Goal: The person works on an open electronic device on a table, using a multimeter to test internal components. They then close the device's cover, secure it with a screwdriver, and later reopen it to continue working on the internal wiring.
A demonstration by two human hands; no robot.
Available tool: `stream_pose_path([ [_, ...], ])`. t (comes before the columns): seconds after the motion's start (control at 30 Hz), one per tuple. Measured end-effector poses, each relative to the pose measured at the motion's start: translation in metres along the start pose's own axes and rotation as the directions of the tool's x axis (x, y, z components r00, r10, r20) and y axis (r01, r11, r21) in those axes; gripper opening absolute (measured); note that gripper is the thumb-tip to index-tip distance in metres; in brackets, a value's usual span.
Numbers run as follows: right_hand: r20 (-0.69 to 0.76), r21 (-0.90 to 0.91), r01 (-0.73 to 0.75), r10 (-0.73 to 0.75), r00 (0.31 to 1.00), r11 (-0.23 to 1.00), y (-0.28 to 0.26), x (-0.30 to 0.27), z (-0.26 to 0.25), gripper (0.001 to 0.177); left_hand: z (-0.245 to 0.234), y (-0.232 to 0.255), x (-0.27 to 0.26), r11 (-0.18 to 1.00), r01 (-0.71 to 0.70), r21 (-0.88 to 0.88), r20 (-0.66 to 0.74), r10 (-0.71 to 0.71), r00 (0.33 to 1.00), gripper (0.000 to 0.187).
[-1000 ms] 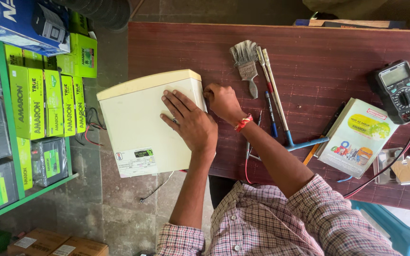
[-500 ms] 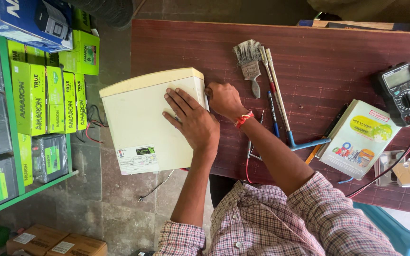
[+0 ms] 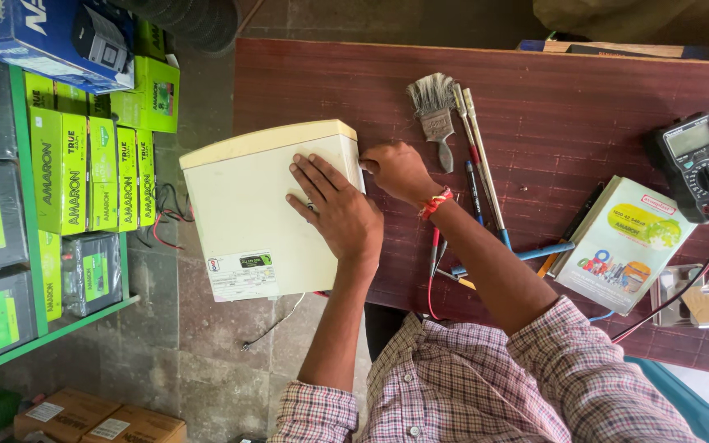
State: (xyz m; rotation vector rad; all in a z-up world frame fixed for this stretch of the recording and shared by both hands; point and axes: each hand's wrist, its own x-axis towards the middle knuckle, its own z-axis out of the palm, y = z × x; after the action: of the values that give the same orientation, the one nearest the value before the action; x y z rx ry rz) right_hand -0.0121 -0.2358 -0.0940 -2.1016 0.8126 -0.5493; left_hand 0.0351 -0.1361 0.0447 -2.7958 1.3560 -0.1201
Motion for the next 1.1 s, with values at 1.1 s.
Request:
stream_pose_path([
  [1.1, -0.066, 0.101, -0.116, 0.123, 0.99, 0.988, -0.011, -0.007, 0.0, 0.012, -0.001, -0.001, -0.002, 1.0, -0.005, 0.021, -0.038, 0.006, 0.999, 0.085],
])
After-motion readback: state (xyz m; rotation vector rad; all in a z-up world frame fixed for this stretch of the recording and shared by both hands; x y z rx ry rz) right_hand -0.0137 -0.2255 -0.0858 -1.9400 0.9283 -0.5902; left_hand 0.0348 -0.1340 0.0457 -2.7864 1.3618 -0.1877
